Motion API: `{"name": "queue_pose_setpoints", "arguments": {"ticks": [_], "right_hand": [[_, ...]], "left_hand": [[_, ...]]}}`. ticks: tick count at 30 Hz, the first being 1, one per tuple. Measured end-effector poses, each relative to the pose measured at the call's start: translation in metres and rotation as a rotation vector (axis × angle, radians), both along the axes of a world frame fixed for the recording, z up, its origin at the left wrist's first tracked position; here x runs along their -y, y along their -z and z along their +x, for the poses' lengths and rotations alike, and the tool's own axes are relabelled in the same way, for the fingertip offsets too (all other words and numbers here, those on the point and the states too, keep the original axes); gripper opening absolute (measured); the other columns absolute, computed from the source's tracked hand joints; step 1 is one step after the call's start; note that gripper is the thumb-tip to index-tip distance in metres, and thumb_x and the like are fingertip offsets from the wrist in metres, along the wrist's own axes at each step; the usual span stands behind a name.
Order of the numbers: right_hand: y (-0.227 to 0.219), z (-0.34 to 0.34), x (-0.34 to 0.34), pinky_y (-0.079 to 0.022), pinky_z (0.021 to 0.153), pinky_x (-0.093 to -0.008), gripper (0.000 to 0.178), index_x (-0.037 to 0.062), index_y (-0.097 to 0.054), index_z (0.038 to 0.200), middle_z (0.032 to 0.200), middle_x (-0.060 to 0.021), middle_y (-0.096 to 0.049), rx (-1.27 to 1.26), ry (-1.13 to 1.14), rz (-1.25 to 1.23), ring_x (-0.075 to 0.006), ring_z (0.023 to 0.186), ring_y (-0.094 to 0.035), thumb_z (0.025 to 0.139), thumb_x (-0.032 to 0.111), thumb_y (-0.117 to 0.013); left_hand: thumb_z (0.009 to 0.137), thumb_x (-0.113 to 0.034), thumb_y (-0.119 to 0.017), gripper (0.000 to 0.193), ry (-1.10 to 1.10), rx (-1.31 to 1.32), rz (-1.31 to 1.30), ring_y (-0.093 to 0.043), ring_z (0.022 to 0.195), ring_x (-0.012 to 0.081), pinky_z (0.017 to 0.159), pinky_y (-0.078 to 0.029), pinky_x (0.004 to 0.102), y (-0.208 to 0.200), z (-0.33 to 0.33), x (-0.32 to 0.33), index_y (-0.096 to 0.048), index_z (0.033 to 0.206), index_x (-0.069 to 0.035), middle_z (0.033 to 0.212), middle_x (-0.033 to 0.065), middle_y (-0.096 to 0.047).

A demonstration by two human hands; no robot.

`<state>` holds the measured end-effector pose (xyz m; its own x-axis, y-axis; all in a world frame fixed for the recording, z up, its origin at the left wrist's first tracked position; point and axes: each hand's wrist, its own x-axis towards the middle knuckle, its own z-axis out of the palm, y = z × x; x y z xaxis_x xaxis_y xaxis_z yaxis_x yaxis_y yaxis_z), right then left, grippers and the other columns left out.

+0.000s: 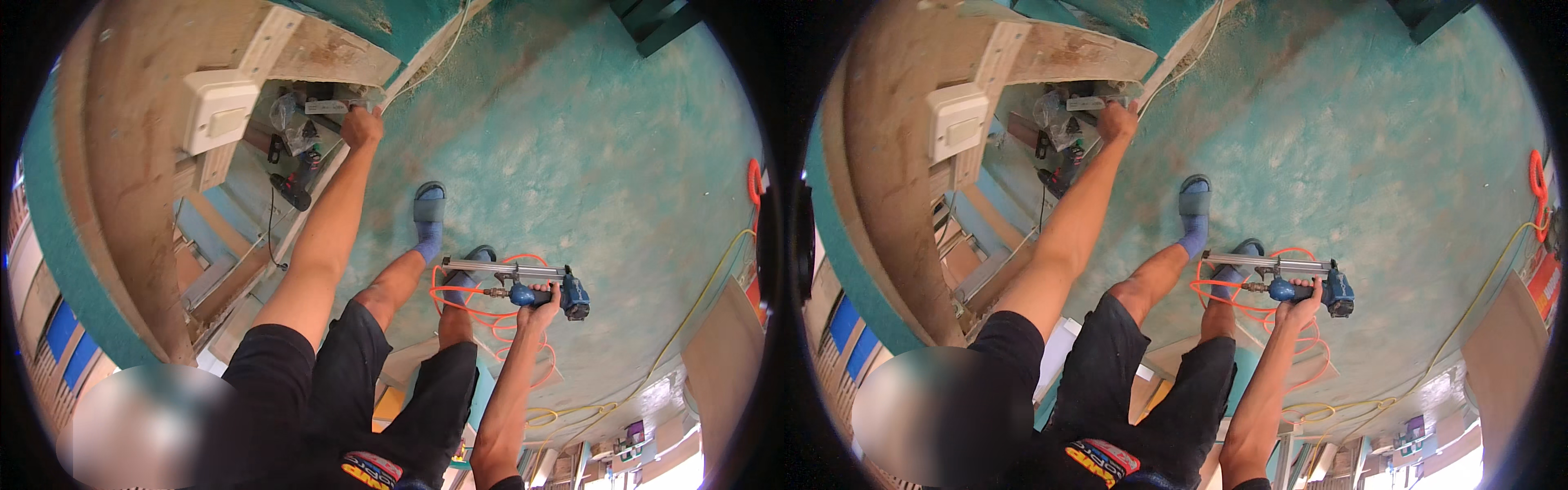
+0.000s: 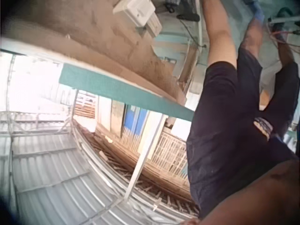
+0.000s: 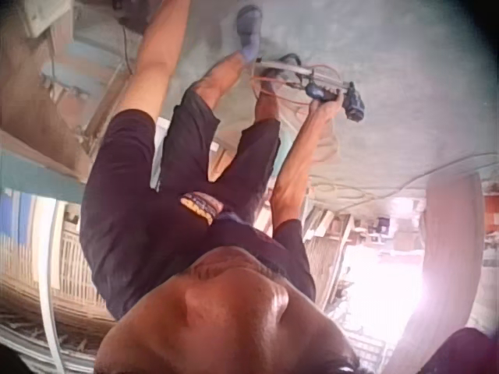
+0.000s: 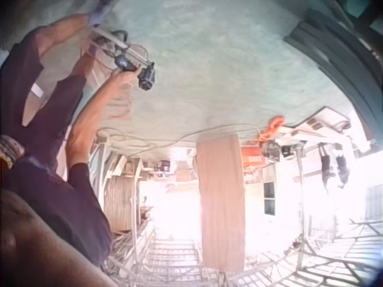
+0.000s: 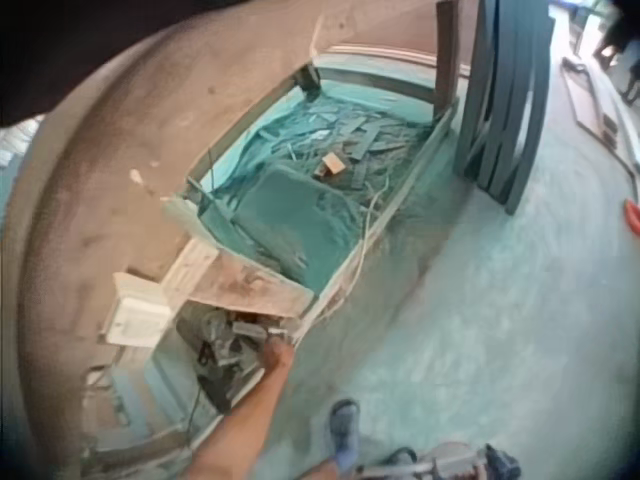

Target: The person attaches a curved wooden trim piece to a larger wooden panel using a pneumatic nail gun and then aligns additional wood components.

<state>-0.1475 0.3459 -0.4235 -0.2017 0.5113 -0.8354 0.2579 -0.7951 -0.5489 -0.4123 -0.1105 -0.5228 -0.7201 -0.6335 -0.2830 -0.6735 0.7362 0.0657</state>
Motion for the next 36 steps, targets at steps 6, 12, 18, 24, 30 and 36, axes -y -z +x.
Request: {"name": "queue_pose_setpoints", "arguments": {"ticks": [6, 12, 18, 24, 30, 36], "right_hand": [[0.013, 0.018, -0.001, -0.05, 0.075, -0.0364, 0.018, 0.0089, -0.059, 0.103, 0.077, -0.0023, -0.055, 0.018, 0.022, -0.088, -0.0188, 0.073, -0.056, 0.104, 0.027, -0.061], [0.003, 0.02, -0.003, -0.05, 0.074, -0.0357, 0.02, 0.009, -0.06, 0.109, 0.077, -0.0018, -0.054, 0.002, -0.019, -0.121, -0.0177, 0.072, -0.055, 0.103, 0.028, -0.063], [-0.015, -0.002, 0.005, -0.05, 0.071, -0.0345, 0.021, 0.0088, -0.061, 0.11, 0.078, -0.0017, -0.053, -0.018, -0.075, -0.107, -0.0172, 0.071, -0.055, 0.103, 0.029, -0.064], [-0.031, -0.011, 0.008, -0.047, 0.067, -0.0337, 0.02, 0.0098, -0.061, 0.107, 0.074, -0.0003, -0.052, -0.005, -0.087, -0.104, -0.0157, 0.066, -0.052, 0.102, 0.029, -0.066], [-0.094, -0.012, 0.003, -0.045, 0.062, -0.0336, 0.018, 0.0104, -0.059, 0.1, 0.066, 0.0018, -0.046, -0.051, -0.217, -0.171, -0.0141, 0.06, -0.049, 0.102, 0.027, -0.067], [-0.219, -0.016, 0.007, -0.046, 0.062, -0.0329, 0.03, 0.0057, -0.058, 0.126, 0.067, 0.0018, -0.046, -0.309, -0.417, -0.057, -0.0124, 0.059, -0.049, 0.103, 0.024, -0.063]], "left_hand": [[0.106, -0.035, -0.055, 0.04, 0.129, 0.184, -0.064, -0.074, 0.099, 0.0372, 0.084, -0.058, 0.0482, 0.004, -0.014, -0.003, -0.078, 0.099, -0.003, 0.101, 0.0186, -0.077], [0.101, -0.02, -0.054, 0.029, 0.426, 0.245, -0.199, -0.076, 0.095, 0.0354, 0.082, -0.059, 0.048, 0.01, -0.013, -0.026, -0.08, 0.099, -0.006, 0.101, 0.0196, -0.078], [0.093, -0.012, -0.061, 0.018, 0.695, 0.332, -0.341, -0.078, 0.086, 0.0264, 0.067, -0.061, 0.0386, 0.006, -0.018, -0.048, -0.079, 0.094, -0.008, 0.095, 0.0126, -0.078], [0.094, -0.013, -0.062, 0.017, 0.599, 0.289, -0.356, -0.078, 0.086, 0.0245, 0.068, -0.061, 0.0354, -0.017, -0.014, -0.082, -0.076, 0.101, -0.006, 0.091, 0.0095, -0.077], [0.096, -0.014, -0.061, 0.017, 0.533, 0.072, -0.152, -0.076, 0.083, 0.0321, 0.071, -0.059, 0.0464, -0.109, 0.001, -0.09, -0.074, 0.103, -0.005, 0.092, 0.0168, -0.076], [0.092, -0.009, -0.064, 0.009, 0.612, -0.318, 0.585, -0.072, 0.076, 0.0222, 0.065, -0.054, 0.0435, -0.276, 0.049, -0.133, -0.068, 0.088, -0.002, 0.096, 0.0162, -0.076]]}}
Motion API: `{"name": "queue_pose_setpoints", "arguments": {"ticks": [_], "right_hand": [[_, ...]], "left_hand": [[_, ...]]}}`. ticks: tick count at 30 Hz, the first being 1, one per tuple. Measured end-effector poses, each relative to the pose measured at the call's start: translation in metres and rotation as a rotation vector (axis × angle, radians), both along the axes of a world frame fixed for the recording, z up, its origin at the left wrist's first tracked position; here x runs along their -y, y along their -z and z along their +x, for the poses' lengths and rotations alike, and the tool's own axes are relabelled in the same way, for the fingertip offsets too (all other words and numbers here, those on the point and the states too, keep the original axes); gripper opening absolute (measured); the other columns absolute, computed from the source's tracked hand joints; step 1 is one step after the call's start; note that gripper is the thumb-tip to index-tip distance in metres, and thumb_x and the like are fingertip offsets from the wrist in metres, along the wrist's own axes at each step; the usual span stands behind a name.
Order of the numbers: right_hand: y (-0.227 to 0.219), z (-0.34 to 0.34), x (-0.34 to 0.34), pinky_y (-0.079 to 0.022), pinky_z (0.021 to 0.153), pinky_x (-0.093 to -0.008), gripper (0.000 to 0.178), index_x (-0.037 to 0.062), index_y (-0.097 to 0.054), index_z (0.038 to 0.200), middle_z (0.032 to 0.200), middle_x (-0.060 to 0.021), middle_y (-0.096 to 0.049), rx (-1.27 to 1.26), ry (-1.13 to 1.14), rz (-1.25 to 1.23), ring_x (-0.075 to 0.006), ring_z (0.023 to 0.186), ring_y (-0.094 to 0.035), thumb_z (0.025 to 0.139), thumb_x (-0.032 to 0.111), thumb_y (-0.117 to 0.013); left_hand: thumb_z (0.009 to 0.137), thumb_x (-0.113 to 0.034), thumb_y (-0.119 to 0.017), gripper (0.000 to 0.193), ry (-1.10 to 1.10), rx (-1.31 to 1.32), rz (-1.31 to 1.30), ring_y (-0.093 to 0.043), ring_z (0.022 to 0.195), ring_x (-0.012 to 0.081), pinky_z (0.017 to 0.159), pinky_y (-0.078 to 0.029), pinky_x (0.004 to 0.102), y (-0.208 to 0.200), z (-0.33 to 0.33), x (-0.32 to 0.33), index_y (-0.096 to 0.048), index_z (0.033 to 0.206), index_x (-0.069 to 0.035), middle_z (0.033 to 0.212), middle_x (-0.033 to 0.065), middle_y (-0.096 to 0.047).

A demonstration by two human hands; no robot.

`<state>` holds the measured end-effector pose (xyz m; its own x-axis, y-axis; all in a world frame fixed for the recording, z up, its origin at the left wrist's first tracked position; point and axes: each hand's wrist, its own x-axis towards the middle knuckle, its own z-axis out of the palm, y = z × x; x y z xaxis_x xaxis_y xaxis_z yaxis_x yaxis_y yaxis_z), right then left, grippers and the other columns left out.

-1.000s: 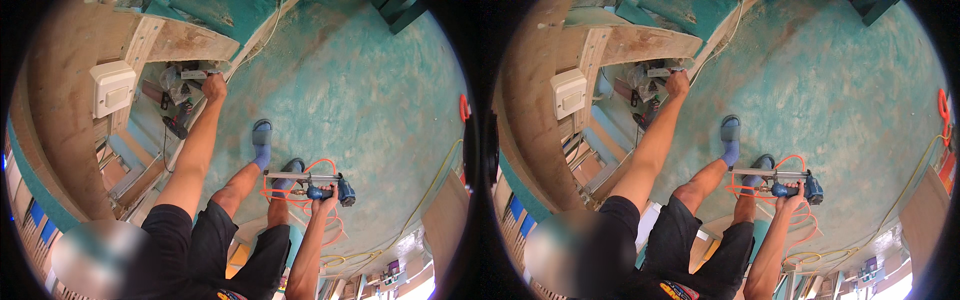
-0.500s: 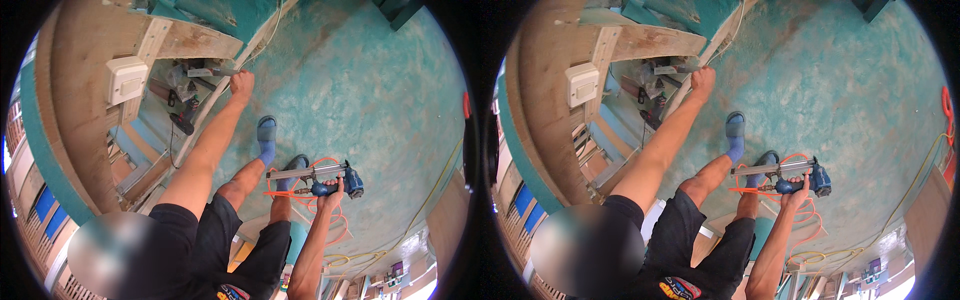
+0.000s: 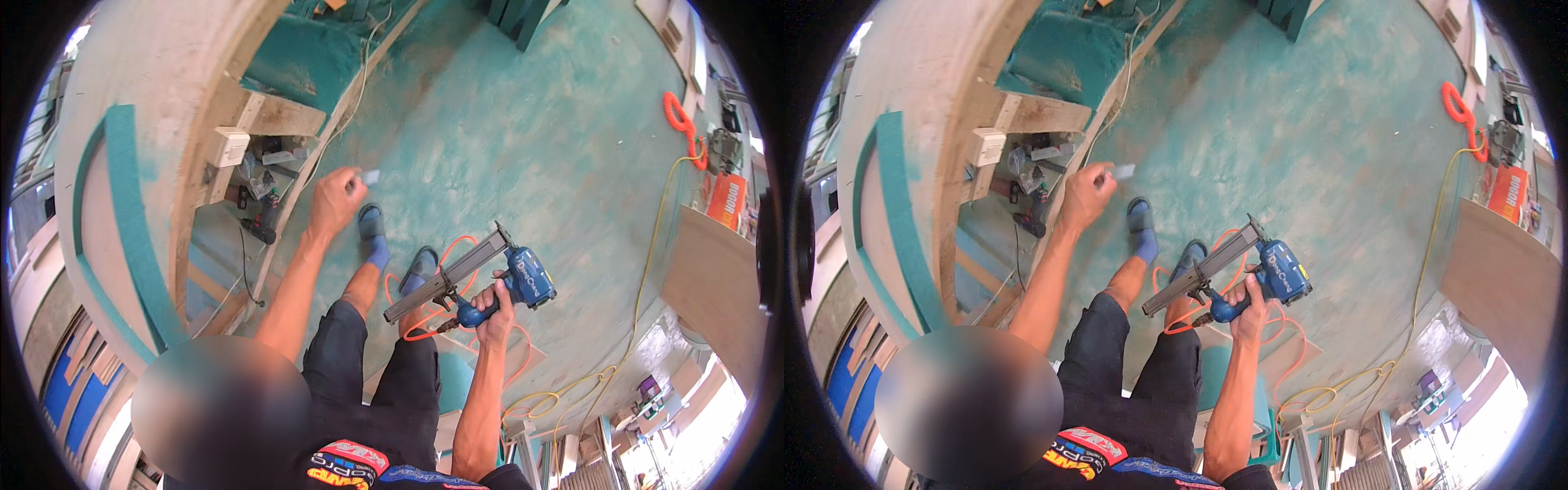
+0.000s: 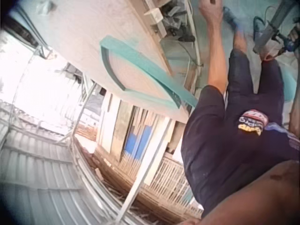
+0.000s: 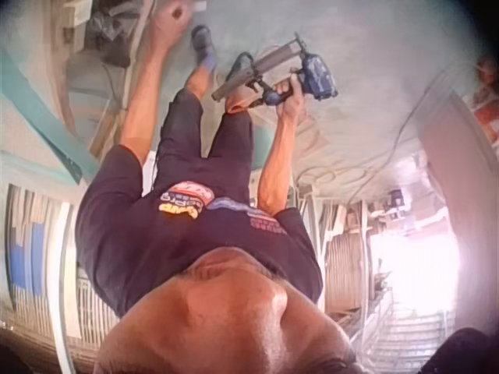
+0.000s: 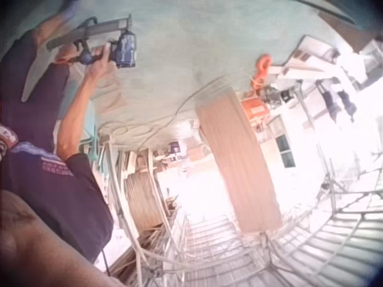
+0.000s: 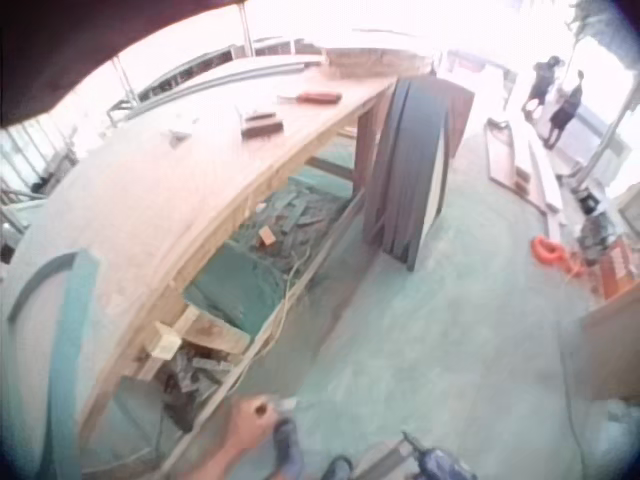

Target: The person attaches a curved wooden trim piece to a larger wooden panel using a pneumatic nail gun and then aligns additional wood components.

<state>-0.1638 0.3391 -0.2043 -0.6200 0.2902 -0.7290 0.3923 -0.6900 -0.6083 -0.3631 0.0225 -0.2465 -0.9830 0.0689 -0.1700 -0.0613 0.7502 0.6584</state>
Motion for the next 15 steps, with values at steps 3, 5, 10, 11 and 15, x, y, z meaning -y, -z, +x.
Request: {"name": "queue_pose_setpoints", "arguments": {"ticks": [3, 5, 10, 11, 15], "right_hand": [[-0.068, 0.0, -0.001, -0.046, 0.062, -0.0328, 0.03, 0.0053, -0.056, 0.128, 0.066, 0.0019, -0.045, -0.078, 0.02, 0.012, -0.0121, 0.059, -0.048, 0.103, 0.022, -0.061], [-0.119, 0.001, -0.011, -0.046, 0.062, -0.0327, 0.031, 0.0053, -0.055, 0.128, 0.066, 0.0021, -0.044, -0.142, 0.015, 0.012, -0.0118, 0.058, -0.047, 0.103, 0.022, -0.061], [-0.187, 0.017, -0.019, -0.046, 0.059, -0.0331, 0.031, 0.005, -0.058, 0.124, 0.062, 0.0043, -0.039, -0.298, 0.079, -0.221, -0.0105, 0.053, -0.044, 0.105, 0.029, -0.056], [-0.2, 0.021, -0.021, -0.046, 0.059, -0.0328, 0.031, 0.005, -0.059, 0.125, 0.062, 0.0046, -0.039, -0.326, 0.096, -0.293, -0.0102, 0.053, -0.044, 0.105, 0.029, -0.056], [-0.224, 0.03, -0.031, -0.044, 0.056, -0.0294, 0.03, 0.0061, -0.064, 0.123, 0.061, 0.0059, -0.04, -0.322, 0.13, -0.507, -0.0076, 0.052, -0.043, 0.105, 0.029, -0.059]], "left_hand": [[0.091, -0.005, -0.062, 0.012, -0.138, 0.182, 0.41, -0.067, 0.073, 0.0128, 0.065, -0.054, 0.0339, -0.072, 0.019, -0.03, -0.063, 0.081, 0.002, 0.094, 0.0121, -0.077], [0.091, -0.004, -0.061, 0.015, -0.19, 0.227, 0.681, -0.063, 0.073, 0.0081, 0.067, -0.054, 0.0285, -0.127, 0.036, -0.051, -0.061, 0.078, 0.002, 0.092, 0.0098, -0.077], [0.093, -0.002, -0.055, 0.006, -0.141, 0.273, 1.167, -0.07, 0.085, 0.0173, 0.081, -0.061, 0.0357, -0.206, 0.046, -0.058, -0.056, 0.087, -0.003, 0.101, 0.0149, -0.074], [0.093, -0.002, -0.053, 0.004, -0.153, 0.3, 1.281, -0.072, 0.089, 0.0211, 0.084, -0.063, 0.0394, -0.226, 0.049, -0.059, -0.055, 0.09, -0.004, 0.104, 0.0165, -0.073], [0.095, -0.004, -0.057, 0.006, -0.211, 0.419, 1.423, -0.074, 0.085, 0.022, 0.076, -0.062, 0.0346, -0.281, 0.063, -0.067, -0.055, 0.101, -0.004, 0.092, 0.0115, -0.071]]}}
